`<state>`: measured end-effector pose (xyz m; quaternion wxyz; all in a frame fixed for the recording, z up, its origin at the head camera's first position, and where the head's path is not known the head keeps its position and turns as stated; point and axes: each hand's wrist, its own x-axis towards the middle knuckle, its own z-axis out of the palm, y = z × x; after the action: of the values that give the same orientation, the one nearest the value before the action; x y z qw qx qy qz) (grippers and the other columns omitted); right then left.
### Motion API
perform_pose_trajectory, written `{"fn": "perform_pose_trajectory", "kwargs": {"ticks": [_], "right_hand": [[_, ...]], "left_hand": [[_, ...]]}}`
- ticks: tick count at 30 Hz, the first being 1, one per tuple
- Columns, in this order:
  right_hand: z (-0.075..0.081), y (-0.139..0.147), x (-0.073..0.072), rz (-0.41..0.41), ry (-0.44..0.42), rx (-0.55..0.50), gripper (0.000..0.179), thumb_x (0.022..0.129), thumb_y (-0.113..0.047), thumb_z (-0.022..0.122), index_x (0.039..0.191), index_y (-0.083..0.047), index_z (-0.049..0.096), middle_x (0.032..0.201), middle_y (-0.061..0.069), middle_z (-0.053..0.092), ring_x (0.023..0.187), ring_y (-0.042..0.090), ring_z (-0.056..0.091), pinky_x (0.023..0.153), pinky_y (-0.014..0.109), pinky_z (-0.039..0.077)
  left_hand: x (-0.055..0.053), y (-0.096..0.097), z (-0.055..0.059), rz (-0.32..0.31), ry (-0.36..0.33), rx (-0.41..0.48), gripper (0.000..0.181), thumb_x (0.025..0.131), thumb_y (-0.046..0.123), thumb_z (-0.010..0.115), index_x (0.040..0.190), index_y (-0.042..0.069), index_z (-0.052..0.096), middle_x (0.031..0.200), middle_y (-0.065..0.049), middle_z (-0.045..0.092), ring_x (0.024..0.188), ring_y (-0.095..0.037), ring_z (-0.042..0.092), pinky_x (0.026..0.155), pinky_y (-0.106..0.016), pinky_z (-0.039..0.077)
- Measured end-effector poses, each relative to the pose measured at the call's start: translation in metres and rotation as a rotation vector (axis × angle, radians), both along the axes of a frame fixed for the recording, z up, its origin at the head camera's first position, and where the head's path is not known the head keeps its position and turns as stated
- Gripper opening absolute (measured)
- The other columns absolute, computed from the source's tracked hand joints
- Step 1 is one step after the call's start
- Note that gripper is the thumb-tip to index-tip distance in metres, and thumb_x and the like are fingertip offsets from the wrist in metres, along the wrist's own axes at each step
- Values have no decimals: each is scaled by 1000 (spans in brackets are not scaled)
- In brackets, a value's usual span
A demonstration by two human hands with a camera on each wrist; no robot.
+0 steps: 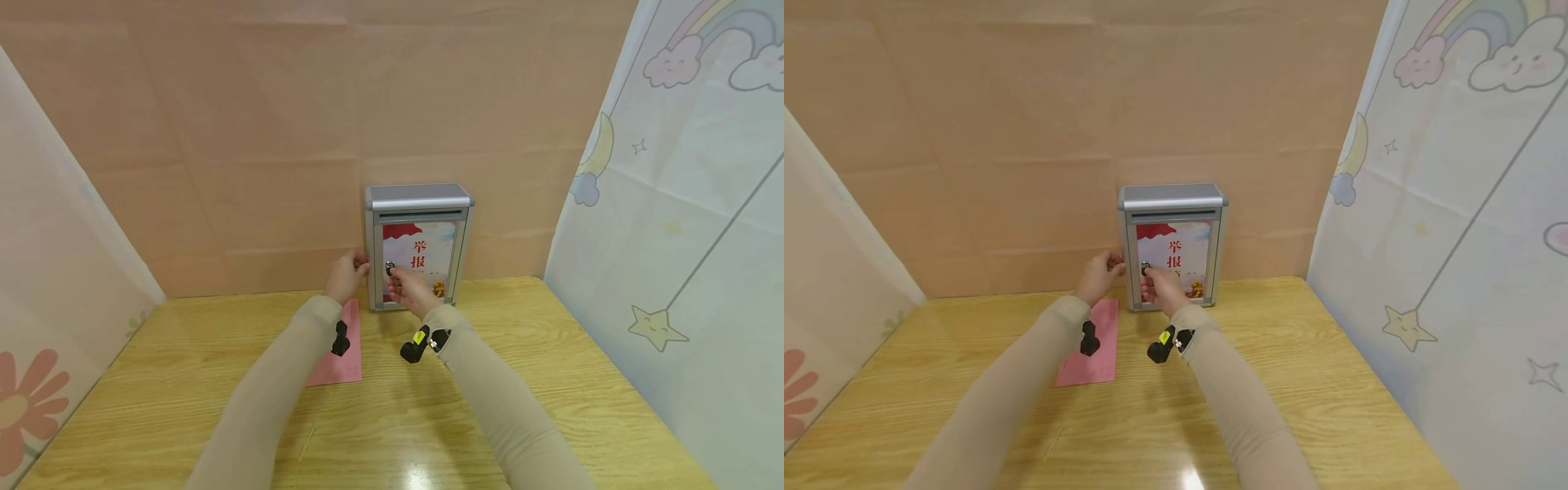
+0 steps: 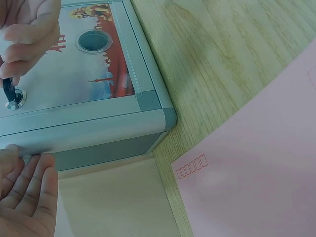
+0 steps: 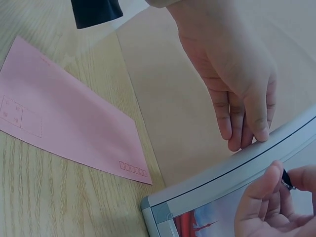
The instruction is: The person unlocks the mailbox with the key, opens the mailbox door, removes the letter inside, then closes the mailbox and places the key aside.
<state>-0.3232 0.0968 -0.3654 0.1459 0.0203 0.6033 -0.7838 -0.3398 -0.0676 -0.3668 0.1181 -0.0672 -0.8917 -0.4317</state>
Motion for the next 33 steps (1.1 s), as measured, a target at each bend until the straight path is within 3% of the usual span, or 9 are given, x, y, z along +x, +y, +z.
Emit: {"fn": "perform_pose_trajectory", "kwargs": {"ticks": [5, 15, 23, 33], "right_hand": [[0, -1, 1, -9, -1, 25, 23, 102, -18, 47, 111, 3, 54, 79, 1, 56, 65, 8, 51, 61, 19, 46], [0, -7, -5, -49, 9, 89, 20, 102, -17, 48, 104, 1, 56, 77, 1, 56, 62, 8, 50, 57, 18, 46], [0, -8, -8, -81, -58, -14, 17, 101, -17, 49, 98, -2, 56, 78, 2, 57, 62, 7, 51, 56, 18, 45], [-5, -11, -10, -84, -29, -2, 17, 101, -15, 49, 92, -4, 57, 76, 2, 56, 64, 7, 50, 57, 19, 44]], "left_hand": [[-2, -1, 0, 6, -11, -4, 17, 98, 18, 58, 107, 4, 59, 97, -11, 66, 82, -20, 61, 69, -30, 49], [-6, -4, 1, -9, -10, -13, 18, 98, 18, 57, 108, 3, 59, 96, -12, 66, 80, -20, 60, 68, -30, 48], [-8, -4, 4, -13, -28, -18, 19, 98, 18, 58, 109, 3, 59, 99, -12, 66, 84, -21, 61, 72, -32, 50], [-11, -5, 0, -13, -30, -4, 20, 98, 19, 57, 110, 4, 59, 100, -11, 66, 86, -22, 63, 73, -33, 50]]}}
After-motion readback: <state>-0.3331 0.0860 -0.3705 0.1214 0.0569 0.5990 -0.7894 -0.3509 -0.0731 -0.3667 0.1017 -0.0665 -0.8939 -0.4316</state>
